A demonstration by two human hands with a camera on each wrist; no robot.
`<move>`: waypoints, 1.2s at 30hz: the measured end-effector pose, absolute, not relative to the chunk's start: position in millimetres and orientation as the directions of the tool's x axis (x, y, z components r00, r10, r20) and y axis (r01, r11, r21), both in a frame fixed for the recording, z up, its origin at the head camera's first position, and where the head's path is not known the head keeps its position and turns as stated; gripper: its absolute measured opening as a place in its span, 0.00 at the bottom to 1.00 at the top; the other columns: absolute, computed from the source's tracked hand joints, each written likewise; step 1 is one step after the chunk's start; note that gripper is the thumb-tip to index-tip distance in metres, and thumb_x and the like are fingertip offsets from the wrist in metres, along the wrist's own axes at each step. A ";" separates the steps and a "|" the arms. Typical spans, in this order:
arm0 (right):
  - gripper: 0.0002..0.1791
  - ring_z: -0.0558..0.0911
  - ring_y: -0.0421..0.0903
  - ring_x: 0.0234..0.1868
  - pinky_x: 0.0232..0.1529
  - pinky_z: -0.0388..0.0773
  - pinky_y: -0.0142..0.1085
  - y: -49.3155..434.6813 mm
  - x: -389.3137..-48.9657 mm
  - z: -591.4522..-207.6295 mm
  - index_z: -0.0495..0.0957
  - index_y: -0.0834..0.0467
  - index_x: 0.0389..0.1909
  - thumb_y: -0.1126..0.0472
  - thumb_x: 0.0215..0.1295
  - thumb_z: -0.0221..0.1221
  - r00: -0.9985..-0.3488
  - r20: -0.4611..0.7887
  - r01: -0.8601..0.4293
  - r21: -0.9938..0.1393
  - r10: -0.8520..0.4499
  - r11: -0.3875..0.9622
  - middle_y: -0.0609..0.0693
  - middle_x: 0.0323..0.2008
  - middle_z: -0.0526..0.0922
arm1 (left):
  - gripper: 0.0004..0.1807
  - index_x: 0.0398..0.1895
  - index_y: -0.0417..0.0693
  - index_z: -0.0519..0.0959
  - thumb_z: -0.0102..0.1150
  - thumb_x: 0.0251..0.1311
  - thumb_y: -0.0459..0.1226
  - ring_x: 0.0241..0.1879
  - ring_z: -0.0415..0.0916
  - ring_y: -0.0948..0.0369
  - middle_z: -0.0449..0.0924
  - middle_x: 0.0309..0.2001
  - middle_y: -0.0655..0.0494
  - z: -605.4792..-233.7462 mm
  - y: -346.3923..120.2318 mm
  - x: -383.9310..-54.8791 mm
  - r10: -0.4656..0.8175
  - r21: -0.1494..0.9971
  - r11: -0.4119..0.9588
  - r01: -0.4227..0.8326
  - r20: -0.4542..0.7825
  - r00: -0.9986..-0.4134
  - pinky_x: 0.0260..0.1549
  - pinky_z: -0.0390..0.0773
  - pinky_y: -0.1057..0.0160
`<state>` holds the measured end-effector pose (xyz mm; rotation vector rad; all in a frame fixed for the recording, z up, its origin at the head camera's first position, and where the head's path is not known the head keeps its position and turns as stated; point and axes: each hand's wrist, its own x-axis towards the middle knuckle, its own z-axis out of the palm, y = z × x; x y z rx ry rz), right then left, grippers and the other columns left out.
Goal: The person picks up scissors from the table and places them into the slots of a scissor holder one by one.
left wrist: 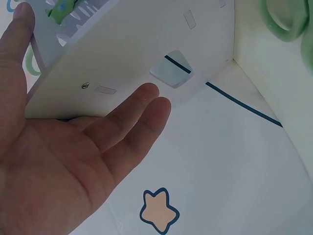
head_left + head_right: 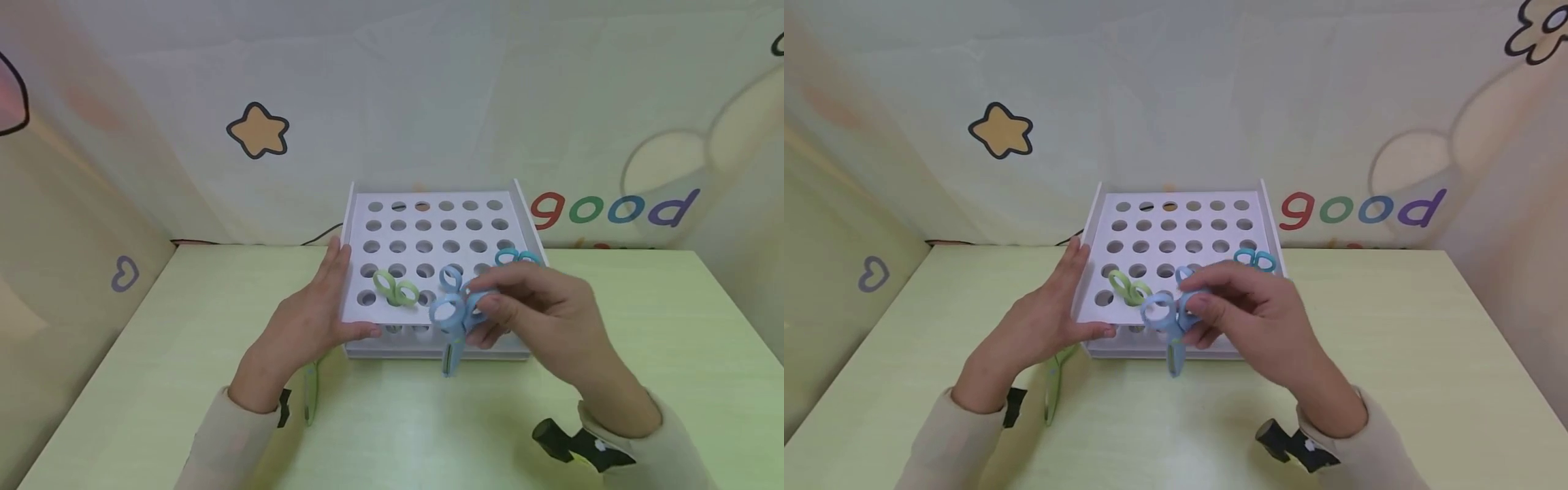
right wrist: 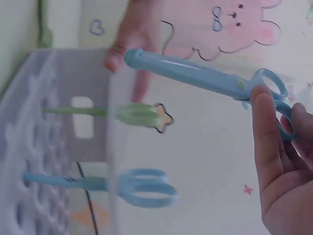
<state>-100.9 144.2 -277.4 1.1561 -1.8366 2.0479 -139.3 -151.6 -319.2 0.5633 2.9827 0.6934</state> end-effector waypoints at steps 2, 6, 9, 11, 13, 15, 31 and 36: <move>0.10 0.87 0.49 0.25 0.26 0.83 0.40 148.0 -105.5 -267.7 0.80 0.76 0.45 0.72 0.67 0.62 -0.689 0.662 -0.614 -0.750 -0.294 -0.247 0.59 0.34 0.86 | 0.68 0.82 0.41 0.41 0.76 0.49 0.59 0.31 0.73 0.55 0.30 0.81 0.48 -317.7 -151.7 -140.1 0.352 0.429 0.837 0.340 0.054 -0.935 0.26 0.72 0.62; 0.12 0.86 0.52 0.23 0.28 0.83 0.41 151.4 -113.1 -252.8 0.77 0.80 0.46 0.76 0.65 0.62 -0.717 0.690 -0.652 -0.714 -0.098 -0.257 0.63 0.33 0.85 | 0.69 0.82 0.41 0.41 0.76 0.49 0.58 0.30 0.72 0.56 0.30 0.81 0.49 -316.0 -151.8 -141.0 0.346 0.428 0.840 0.334 0.052 -0.937 0.26 0.72 0.62; 0.13 0.86 0.54 0.23 0.29 0.83 0.42 151.2 -120.8 -246.5 0.77 0.79 0.49 0.78 0.65 0.61 -0.725 0.688 -0.672 -0.692 0.044 -0.264 0.64 0.32 0.84 | 0.69 0.82 0.41 0.41 0.76 0.49 0.58 0.28 0.72 0.56 0.30 0.81 0.48 -315.6 -151.7 -141.4 0.343 0.427 0.841 0.333 0.057 -0.938 0.25 0.72 0.62; 0.13 0.86 0.55 0.24 0.30 0.83 0.42 150.2 -127.7 -245.6 0.77 0.79 0.50 0.78 0.65 0.61 -0.712 0.694 -0.694 -0.672 0.107 -0.259 0.65 0.32 0.84 | 0.69 0.82 0.41 0.41 0.77 0.49 0.58 0.27 0.71 0.57 0.31 0.81 0.48 -315.6 -151.5 -141.7 0.342 0.427 0.840 0.334 0.060 -0.938 0.24 0.71 0.62; 0.13 0.87 0.54 0.24 0.31 0.83 0.41 149.3 -134.7 -247.1 0.78 0.78 0.49 0.77 0.66 0.61 -0.701 0.698 -0.710 -0.665 0.144 -0.233 0.65 0.31 0.84 | 0.69 0.82 0.41 0.41 0.77 0.48 0.57 0.26 0.71 0.57 0.30 0.81 0.49 -315.7 -151.2 -142.1 0.341 0.428 0.840 0.334 0.061 -0.938 0.24 0.71 0.62; 0.12 0.87 0.53 0.25 0.31 0.83 0.40 148.6 -140.9 -250.4 0.79 0.78 0.48 0.76 0.66 0.61 -0.702 0.695 -0.711 -0.675 0.152 -0.195 0.64 0.32 0.85 | 0.69 0.82 0.42 0.41 0.77 0.48 0.58 0.25 0.70 0.57 0.30 0.81 0.49 -315.9 -150.7 -142.5 0.340 0.434 0.838 0.331 0.059 -0.939 0.23 0.71 0.63; 0.13 0.88 0.46 0.30 0.35 0.83 0.37 143.3 -158.5 -278.2 0.81 0.69 0.52 0.65 0.72 0.61 -0.911 0.411 -0.399 -0.899 0.034 0.180 0.56 0.39 0.85 | 0.69 0.82 0.42 0.41 0.77 0.48 0.58 0.30 0.72 0.57 0.31 0.81 0.50 -319.2 -149.7 -140.9 0.334 0.442 0.839 0.318 0.042 -0.942 0.27 0.72 0.62; 0.13 0.88 0.46 0.33 0.36 0.83 0.36 139.6 -157.2 -279.2 0.81 0.65 0.53 0.64 0.74 0.59 -0.960 0.278 -0.266 -0.923 0.007 0.278 0.59 0.45 0.84 | 0.69 0.82 0.43 0.41 0.77 0.48 0.58 0.29 0.71 0.57 0.30 0.81 0.51 -320.0 -149.7 -140.4 0.329 0.439 0.842 0.312 0.038 -0.943 0.26 0.72 0.62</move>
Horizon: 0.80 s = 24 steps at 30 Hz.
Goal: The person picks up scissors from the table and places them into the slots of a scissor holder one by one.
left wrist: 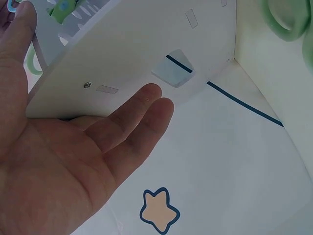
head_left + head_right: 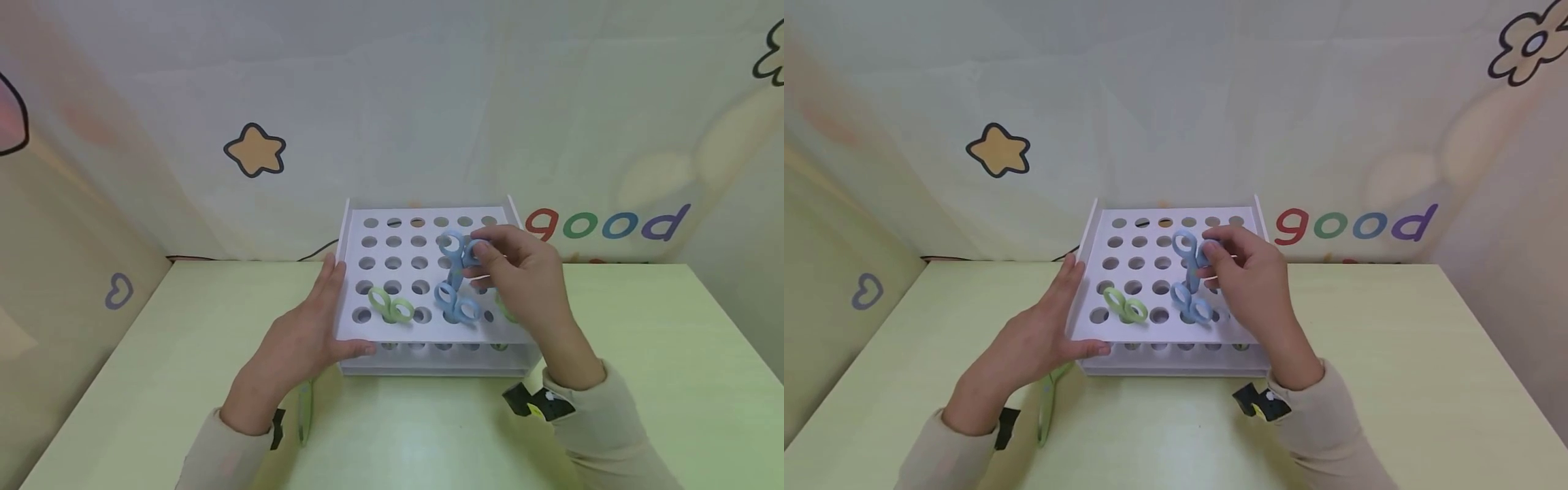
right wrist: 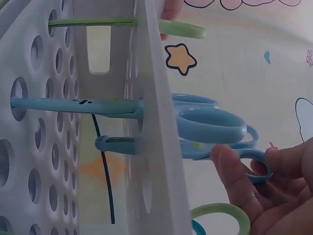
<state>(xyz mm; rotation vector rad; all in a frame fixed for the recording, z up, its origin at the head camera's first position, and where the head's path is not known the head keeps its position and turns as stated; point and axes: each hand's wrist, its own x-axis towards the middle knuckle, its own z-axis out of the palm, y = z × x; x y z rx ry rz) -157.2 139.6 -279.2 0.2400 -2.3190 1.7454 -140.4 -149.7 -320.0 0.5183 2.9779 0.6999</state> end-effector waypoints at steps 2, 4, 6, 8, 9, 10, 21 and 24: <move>0.13 0.88 0.46 0.34 0.36 0.82 0.34 136.8 -155.2 -277.7 0.80 0.64 0.55 0.63 0.75 0.58 -0.974 0.225 -0.208 -0.921 0.013 0.330 0.59 0.46 0.84 | 0.70 0.82 0.42 0.41 0.77 0.47 0.58 0.30 0.72 0.57 0.30 0.81 0.50 -320.4 -149.4 -140.0 0.329 0.435 0.845 0.312 0.037 -0.944 0.26 0.72 0.62; 0.14 0.88 0.46 0.35 0.37 0.82 0.32 133.5 -152.9 -276.1 0.80 0.62 0.57 0.63 0.76 0.57 -0.981 0.193 -0.170 -0.901 0.020 0.399 0.58 0.46 0.85 | 0.70 0.82 0.42 0.41 0.77 0.47 0.58 0.31 0.72 0.56 0.31 0.81 0.49 -320.6 -149.4 -139.7 0.330 0.431 0.846 0.314 0.040 -0.943 0.26 0.72 0.62; 0.16 0.88 0.46 0.35 0.38 0.81 0.31 130.7 -151.1 -274.7 0.80 0.60 0.60 0.62 0.76 0.56 -0.984 0.174 -0.143 -0.869 0.022 0.474 0.57 0.45 0.86 | 0.69 0.82 0.41 0.41 0.77 0.47 0.58 0.30 0.73 0.56 0.31 0.81 0.48 -320.5 -149.6 -139.6 0.335 0.427 0.845 0.323 0.050 -0.941 0.26 0.72 0.62; 0.17 0.88 0.47 0.35 0.37 0.81 0.31 128.9 -150.2 -274.7 0.80 0.59 0.61 0.62 0.76 0.56 -0.984 0.174 -0.137 -0.829 0.018 0.542 0.56 0.43 0.86 | 0.69 0.82 0.41 0.42 0.77 0.48 0.58 0.30 0.73 0.56 0.32 0.81 0.47 -320.1 -149.6 -140.0 0.339 0.425 0.843 0.330 0.057 -0.939 0.26 0.72 0.62; 0.17 0.87 0.47 0.34 0.37 0.81 0.32 128.4 -149.9 -274.8 0.80 0.58 0.62 0.62 0.76 0.56 -0.984 0.178 -0.137 -0.810 0.015 0.570 0.56 0.43 0.86 | 0.69 0.81 0.40 0.42 0.77 0.48 0.58 0.30 0.73 0.56 0.32 0.81 0.47 -320.0 -149.6 -140.2 0.340 0.424 0.842 0.333 0.061 -0.938 0.26 0.72 0.62; 0.17 0.87 0.47 0.33 0.37 0.81 0.32 127.9 -150.0 -275.0 0.80 0.59 0.62 0.62 0.76 0.57 -0.984 0.180 -0.140 -0.792 0.008 0.594 0.56 0.43 0.87 | 0.69 0.81 0.40 0.42 0.77 0.48 0.58 0.30 0.73 0.56 0.32 0.81 0.46 -320.2 -149.8 -140.3 0.343 0.424 0.841 0.337 0.067 -0.937 0.26 0.72 0.62; 0.13 0.81 0.55 0.49 0.42 0.77 0.44 125.6 -157.1 -272.6 0.84 0.60 0.53 0.64 0.71 0.60 -0.973 0.228 -0.178 -0.606 -0.046 0.776 0.58 0.50 0.85 | 0.69 0.81 0.40 0.42 0.77 0.47 0.58 0.27 0.71 0.57 0.32 0.81 0.47 -319.6 -149.1 -141.2 0.340 0.422 0.842 0.336 0.068 -0.938 0.25 0.71 0.63; 0.12 0.81 0.57 0.47 0.40 0.76 0.47 124.5 -156.2 -271.3 0.85 0.60 0.51 0.64 0.70 0.61 -0.967 0.239 -0.200 -0.505 -0.086 0.840 0.59 0.48 0.86 | 0.69 0.81 0.40 0.42 0.77 0.47 0.59 0.26 0.70 0.58 0.32 0.81 0.48 -320.1 -149.8 -140.6 0.335 0.422 0.844 0.330 0.066 -0.940 0.25 0.71 0.62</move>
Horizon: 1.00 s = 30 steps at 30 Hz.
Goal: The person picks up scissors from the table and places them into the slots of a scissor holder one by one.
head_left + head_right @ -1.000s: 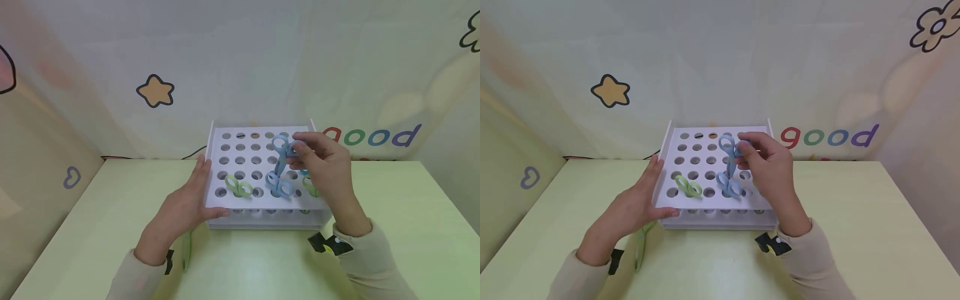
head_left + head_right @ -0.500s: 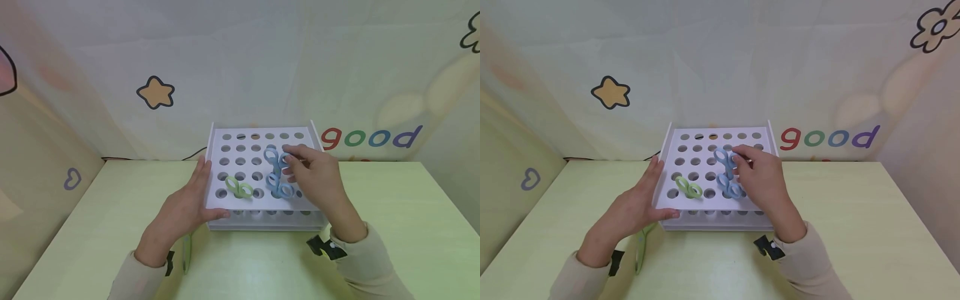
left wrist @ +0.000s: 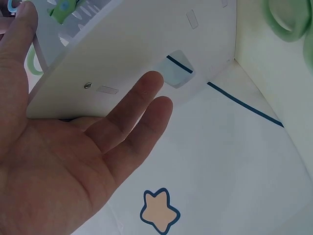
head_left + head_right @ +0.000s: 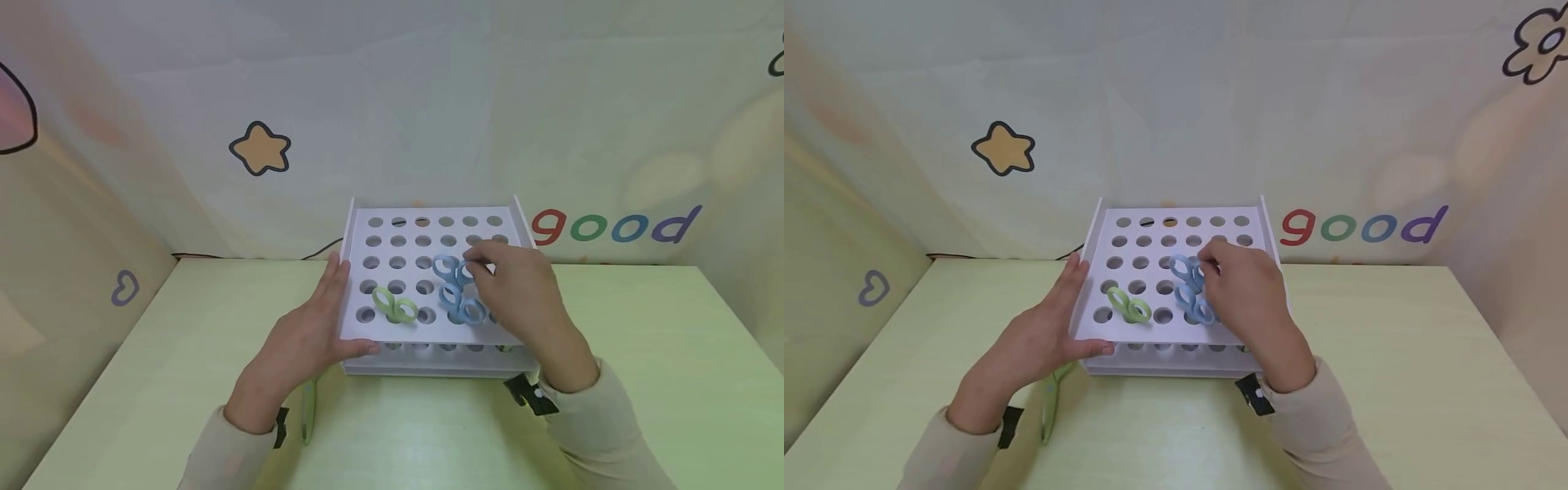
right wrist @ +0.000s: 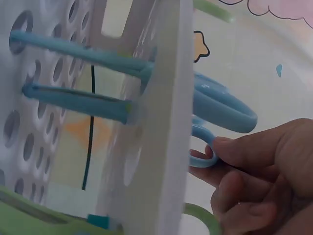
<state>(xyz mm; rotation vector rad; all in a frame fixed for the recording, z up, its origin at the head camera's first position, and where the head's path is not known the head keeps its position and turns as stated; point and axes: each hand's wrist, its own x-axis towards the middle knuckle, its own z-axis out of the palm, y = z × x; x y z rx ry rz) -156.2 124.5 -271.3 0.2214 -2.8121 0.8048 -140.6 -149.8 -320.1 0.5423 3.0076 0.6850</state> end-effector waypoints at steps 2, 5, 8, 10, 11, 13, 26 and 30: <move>0.11 0.81 0.58 0.44 0.39 0.75 0.48 124.3 -153.4 -270.0 0.86 0.60 0.50 0.64 0.69 0.61 -0.964 0.244 -0.207 -0.435 -0.106 0.876 0.59 0.45 0.87 | 0.70 0.81 0.40 0.42 0.77 0.47 0.58 0.26 0.70 0.58 0.32 0.81 0.48 -320.3 -149.8 -140.0 0.335 0.425 0.842 0.331 0.069 -0.940 0.25 0.71 0.62; 0.11 0.80 0.57 0.40 0.37 0.74 0.48 123.8 -149.3 -268.2 0.86 0.59 0.49 0.64 0.69 0.62 -0.962 0.238 -0.213 -0.361 -0.131 0.908 0.57 0.41 0.88 | 0.70 0.81 0.41 0.42 0.78 0.46 0.58 0.26 0.70 0.58 0.33 0.81 0.48 -320.1 -149.6 -139.6 0.332 0.429 0.842 0.329 0.069 -0.941 0.25 0.71 0.62; 0.12 0.80 0.58 0.41 0.39 0.75 0.50 123.1 -147.4 -266.6 0.86 0.59 0.50 0.64 0.68 0.62 -0.966 0.214 -0.211 -0.330 -0.144 0.920 0.58 0.42 0.87 | 0.70 0.82 0.41 0.42 0.78 0.46 0.58 0.25 0.70 0.57 0.32 0.81 0.48 -319.8 -149.2 -139.4 0.331 0.431 0.842 0.326 0.066 -0.941 0.25 0.71 0.62; 0.13 0.80 0.58 0.43 0.40 0.76 0.50 124.2 -146.6 -264.8 0.86 0.59 0.51 0.63 0.69 0.62 -0.969 0.203 -0.201 -0.327 -0.139 0.923 0.59 0.44 0.87 | 0.70 0.81 0.41 0.42 0.78 0.47 0.58 0.26 0.70 0.57 0.32 0.81 0.48 -319.6 -149.0 -139.4 0.334 0.428 0.842 0.328 0.064 -0.940 0.24 0.71 0.62; 0.13 0.81 0.59 0.43 0.39 0.77 0.50 125.7 -146.3 -263.2 0.86 0.59 0.52 0.63 0.70 0.61 -0.971 0.200 -0.191 -0.331 -0.129 0.924 0.59 0.45 0.87 | 0.70 0.81 0.41 0.42 0.78 0.47 0.58 0.26 0.70 0.57 0.33 0.81 0.47 -319.5 -149.0 -139.4 0.336 0.424 0.843 0.330 0.065 -0.940 0.24 0.71 0.63; 0.14 0.79 0.60 0.43 0.39 0.75 0.51 131.8 -145.3 -259.6 0.85 0.59 0.54 0.62 0.71 0.60 -0.971 0.213 -0.179 -0.353 -0.108 0.918 0.60 0.46 0.86 | 0.70 0.81 0.40 0.42 0.77 0.47 0.58 0.26 0.70 0.57 0.33 0.81 0.47 -319.3 -148.9 -139.7 0.339 0.418 0.845 0.334 0.064 -0.939 0.24 0.71 0.63; 0.35 0.60 0.63 0.71 0.62 0.57 0.66 203.6 -146.7 -251.8 0.68 0.57 0.72 0.52 0.67 0.67 -0.956 0.213 -0.289 -0.545 -0.203 0.787 0.60 0.68 0.70 | 0.70 0.82 0.41 0.41 0.77 0.48 0.59 0.24 0.70 0.58 0.31 0.81 0.48 -317.3 -148.2 -140.7 0.335 0.421 0.849 0.321 0.042 -0.941 0.23 0.71 0.63; 0.66 0.43 0.61 0.78 0.69 0.48 0.65 214.3 -149.5 -262.7 0.39 0.55 0.82 0.44 0.54 0.75 -0.947 0.014 -0.270 -0.577 -0.321 0.771 0.58 0.80 0.44 | 0.70 0.82 0.41 0.40 0.77 0.48 0.59 0.23 0.69 0.58 0.31 0.81 0.48 -316.1 -148.5 -140.3 0.333 0.419 0.851 0.317 0.037 -0.942 0.23 0.71 0.63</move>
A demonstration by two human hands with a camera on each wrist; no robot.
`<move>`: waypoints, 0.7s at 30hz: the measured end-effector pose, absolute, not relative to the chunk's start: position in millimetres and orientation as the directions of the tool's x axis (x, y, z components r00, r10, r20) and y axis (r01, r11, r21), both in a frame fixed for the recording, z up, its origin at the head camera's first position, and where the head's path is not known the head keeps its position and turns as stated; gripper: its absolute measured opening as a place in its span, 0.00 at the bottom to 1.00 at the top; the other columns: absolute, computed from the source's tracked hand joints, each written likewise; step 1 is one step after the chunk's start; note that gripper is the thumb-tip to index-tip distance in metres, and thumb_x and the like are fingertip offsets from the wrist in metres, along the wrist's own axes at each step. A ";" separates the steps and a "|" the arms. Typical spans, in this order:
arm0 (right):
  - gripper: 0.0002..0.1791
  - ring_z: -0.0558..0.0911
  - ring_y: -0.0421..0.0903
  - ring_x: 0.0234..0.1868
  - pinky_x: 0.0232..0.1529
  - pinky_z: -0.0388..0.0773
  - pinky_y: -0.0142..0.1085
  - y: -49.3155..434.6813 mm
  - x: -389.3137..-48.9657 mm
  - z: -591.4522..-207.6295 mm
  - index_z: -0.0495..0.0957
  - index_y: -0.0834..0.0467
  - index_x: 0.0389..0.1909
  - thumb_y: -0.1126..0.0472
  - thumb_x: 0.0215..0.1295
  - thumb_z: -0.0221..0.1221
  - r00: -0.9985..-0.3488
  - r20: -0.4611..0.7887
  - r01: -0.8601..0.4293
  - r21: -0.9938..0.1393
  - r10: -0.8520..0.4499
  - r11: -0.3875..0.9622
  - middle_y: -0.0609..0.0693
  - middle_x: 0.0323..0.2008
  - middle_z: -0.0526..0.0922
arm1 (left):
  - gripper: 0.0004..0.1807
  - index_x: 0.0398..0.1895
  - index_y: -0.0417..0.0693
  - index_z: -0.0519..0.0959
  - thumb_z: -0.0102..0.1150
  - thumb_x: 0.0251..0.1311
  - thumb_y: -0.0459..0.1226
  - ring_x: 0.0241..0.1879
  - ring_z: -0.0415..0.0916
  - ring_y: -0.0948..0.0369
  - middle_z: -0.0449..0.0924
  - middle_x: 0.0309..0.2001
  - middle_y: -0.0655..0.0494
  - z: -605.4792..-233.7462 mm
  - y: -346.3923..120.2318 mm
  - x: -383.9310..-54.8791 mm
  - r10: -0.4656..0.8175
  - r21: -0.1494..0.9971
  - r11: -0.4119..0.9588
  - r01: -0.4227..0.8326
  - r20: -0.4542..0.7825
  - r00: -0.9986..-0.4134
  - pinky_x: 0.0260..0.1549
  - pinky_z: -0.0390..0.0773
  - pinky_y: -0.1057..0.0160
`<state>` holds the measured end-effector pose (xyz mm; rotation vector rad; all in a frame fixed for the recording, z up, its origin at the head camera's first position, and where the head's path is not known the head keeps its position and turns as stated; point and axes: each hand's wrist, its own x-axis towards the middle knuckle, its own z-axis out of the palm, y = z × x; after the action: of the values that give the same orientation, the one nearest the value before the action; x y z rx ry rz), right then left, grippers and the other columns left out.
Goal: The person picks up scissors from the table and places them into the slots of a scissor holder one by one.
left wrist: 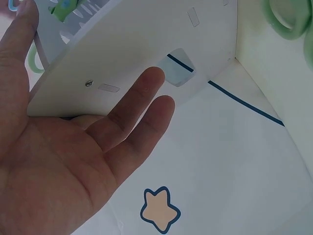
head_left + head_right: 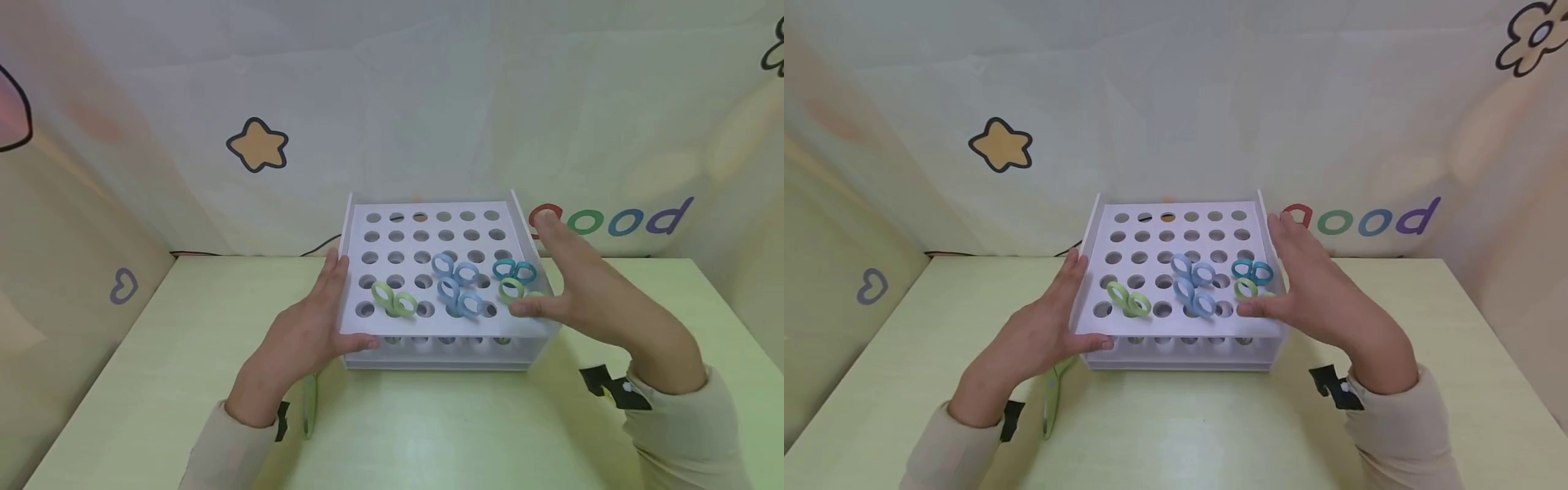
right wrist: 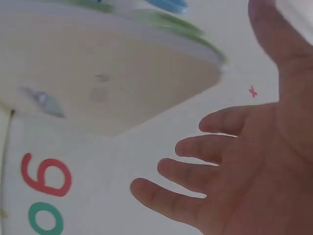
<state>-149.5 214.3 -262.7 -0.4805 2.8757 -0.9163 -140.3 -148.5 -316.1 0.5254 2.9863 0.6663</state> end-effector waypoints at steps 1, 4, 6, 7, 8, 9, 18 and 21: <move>0.72 0.38 0.60 0.79 0.70 0.45 0.64 215.6 -149.7 -266.4 0.33 0.55 0.82 0.42 0.52 0.76 -0.941 -0.023 -0.262 -0.578 -0.337 0.773 0.57 0.81 0.37 | 0.70 0.82 0.41 0.40 0.77 0.48 0.59 0.23 0.69 0.58 0.31 0.81 0.47 -316.1 -148.7 -140.2 0.335 0.418 0.850 0.320 0.039 -0.941 0.23 0.71 0.63; 0.80 0.29 0.58 0.78 0.70 0.41 0.63 219.6 -149.2 -277.7 0.23 0.55 0.80 0.39 0.46 0.78 -0.930 -0.089 -0.241 -0.580 -0.355 0.778 0.55 0.80 0.25 | 0.70 0.82 0.40 0.40 0.76 0.48 0.59 0.24 0.70 0.58 0.31 0.81 0.47 -316.4 -149.5 -139.9 0.341 0.414 0.849 0.328 0.044 -0.939 0.23 0.71 0.63; 0.82 0.29 0.58 0.78 0.70 0.41 0.62 222.8 -148.5 -283.8 0.22 0.56 0.79 0.38 0.44 0.78 -0.925 -0.107 -0.238 -0.586 -0.365 0.775 0.55 0.79 0.24 | 0.70 0.82 0.41 0.40 0.76 0.48 0.59 0.24 0.70 0.58 0.31 0.81 0.47 -316.3 -149.7 -139.9 0.342 0.417 0.848 0.329 0.045 -0.939 0.23 0.71 0.63; 0.82 0.29 0.58 0.78 0.70 0.41 0.62 224.9 -148.3 -286.7 0.21 0.56 0.79 0.39 0.44 0.78 -0.922 -0.113 -0.237 -0.591 -0.370 0.771 0.55 0.79 0.24 | 0.70 0.82 0.41 0.40 0.77 0.48 0.58 0.24 0.70 0.58 0.31 0.81 0.48 -316.2 -149.3 -139.9 0.340 0.418 0.848 0.325 0.042 -0.940 0.23 0.71 0.63; 0.82 0.30 0.58 0.78 0.70 0.42 0.62 226.6 -148.1 -289.5 0.21 0.56 0.79 0.39 0.44 0.78 -0.919 -0.118 -0.238 -0.596 -0.376 0.767 0.56 0.79 0.24 | 0.70 0.82 0.41 0.40 0.77 0.48 0.58 0.24 0.70 0.58 0.30 0.81 0.48 -316.2 -149.1 -139.8 0.338 0.419 0.849 0.322 0.038 -0.940 0.23 0.71 0.63; 0.82 0.32 0.59 0.78 0.70 0.43 0.63 227.9 -148.2 -291.7 0.20 0.56 0.78 0.39 0.45 0.78 -0.916 -0.124 -0.237 -0.599 -0.381 0.765 0.56 0.80 0.25 | 0.70 0.82 0.41 0.40 0.77 0.48 0.58 0.24 0.70 0.58 0.30 0.81 0.48 -316.2 -148.9 -139.7 0.338 0.419 0.850 0.321 0.036 -0.941 0.23 0.71 0.63; 0.80 0.65 0.57 0.62 0.62 0.64 0.56 228.9 -151.7 -299.3 0.23 0.56 0.79 0.36 0.47 0.76 -0.915 -0.149 -0.225 -0.584 -0.376 0.780 0.61 0.78 0.46 | 0.70 0.82 0.41 0.39 0.77 0.48 0.58 0.26 0.71 0.57 0.30 0.81 0.47 -314.8 -149.5 -139.4 0.343 0.410 0.850 0.329 0.043 -0.939 0.24 0.72 0.62; 0.80 0.69 0.55 0.54 0.55 0.68 0.52 227.6 -150.6 -300.2 0.24 0.55 0.80 0.34 0.45 0.76 -0.922 -0.161 -0.208 -0.560 -0.352 0.802 0.61 0.72 0.57 | 0.71 0.82 0.42 0.38 0.77 0.48 0.58 0.26 0.71 0.56 0.29 0.81 0.48 -315.7 -149.5 -139.5 0.346 0.425 0.843 0.330 0.041 -0.937 0.25 0.72 0.62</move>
<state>-150.6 227.6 -300.2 -0.4329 2.7329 -0.8067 -139.5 -149.5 -315.7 0.5468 2.9792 0.6773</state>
